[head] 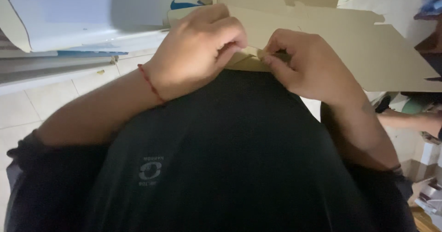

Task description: The person assembles a flat cardboard box by folding and interlocking its flaps. They insert a white paper sheet into the box, then continue folding and securing the remaining flaps to complete the box structure.

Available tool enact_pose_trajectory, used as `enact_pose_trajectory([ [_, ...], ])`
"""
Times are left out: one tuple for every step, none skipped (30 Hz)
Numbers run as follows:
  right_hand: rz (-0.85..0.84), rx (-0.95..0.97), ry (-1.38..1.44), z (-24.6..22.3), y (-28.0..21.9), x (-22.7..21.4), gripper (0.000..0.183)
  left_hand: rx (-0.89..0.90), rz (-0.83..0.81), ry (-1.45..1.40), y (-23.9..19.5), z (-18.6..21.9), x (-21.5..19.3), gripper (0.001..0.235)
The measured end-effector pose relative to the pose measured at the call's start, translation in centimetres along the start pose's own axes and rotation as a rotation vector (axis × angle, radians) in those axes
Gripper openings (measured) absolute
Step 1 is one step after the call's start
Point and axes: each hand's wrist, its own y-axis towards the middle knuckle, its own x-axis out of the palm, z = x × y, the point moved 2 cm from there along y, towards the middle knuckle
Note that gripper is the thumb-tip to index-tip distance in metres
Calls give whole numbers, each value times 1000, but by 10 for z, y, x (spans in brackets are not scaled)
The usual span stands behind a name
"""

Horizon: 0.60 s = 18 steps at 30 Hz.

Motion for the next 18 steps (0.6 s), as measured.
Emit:
enact_pose_trajectory([
  [6,4,-2,0,0,2,13,7,0,-1,-1,-3,-1,12],
  [46,-17,-31,-1,-2,3,13,12,9,5,-3,-3,-1,11],
  [85,-39,-60,-2,-4,3,14,16,18,12,-5,-4,-2,10],
  [81,-45,-64,4,-6,4,14,11,24,15,-8,-8,-7,10],
  [206,-114,-124,8,-9,3,11,21,107,-69,-11,-12,-14,7],
  [336,-187,-185,12,-10,1,10,39,191,-146,-13,-17,-23,11],
  [339,-197,-190,17,-12,-2,10,41,198,-138,-21,-28,-28,11],
  [481,-187,-82,23,-18,-9,13,-44,281,-66,-28,-40,-31,9],
  [622,-177,27,29,-25,-16,18,-129,364,5,-34,-52,-35,22],
  [624,-182,12,32,-23,-19,18,-122,378,2,-39,-64,-35,22],
  [810,-298,202,35,-23,-26,13,-165,389,-213,-44,-77,-36,14],
  [989,-421,406,37,-22,-33,14,-199,399,-425,-49,-90,-37,38],
  [988,-441,390,41,-28,-40,14,-184,419,-421,-46,-86,-37,38],
  [1135,-374,377,47,-33,-49,14,-303,356,-400,-41,-85,-36,42],
  [1284,-308,367,53,-37,-58,15,-421,293,-380,-37,-84,-36,47],
  [1277,-330,359,40,-53,-63,15,-416,314,-376,-30,-81,-40,47],
  [1324,-112,-238,26,-69,-66,13,-372,273,-410,-22,-77,-42,54],
  [1274,102,-809,12,-85,-67,27,-337,231,-445,-18,-71,-43,61],
])
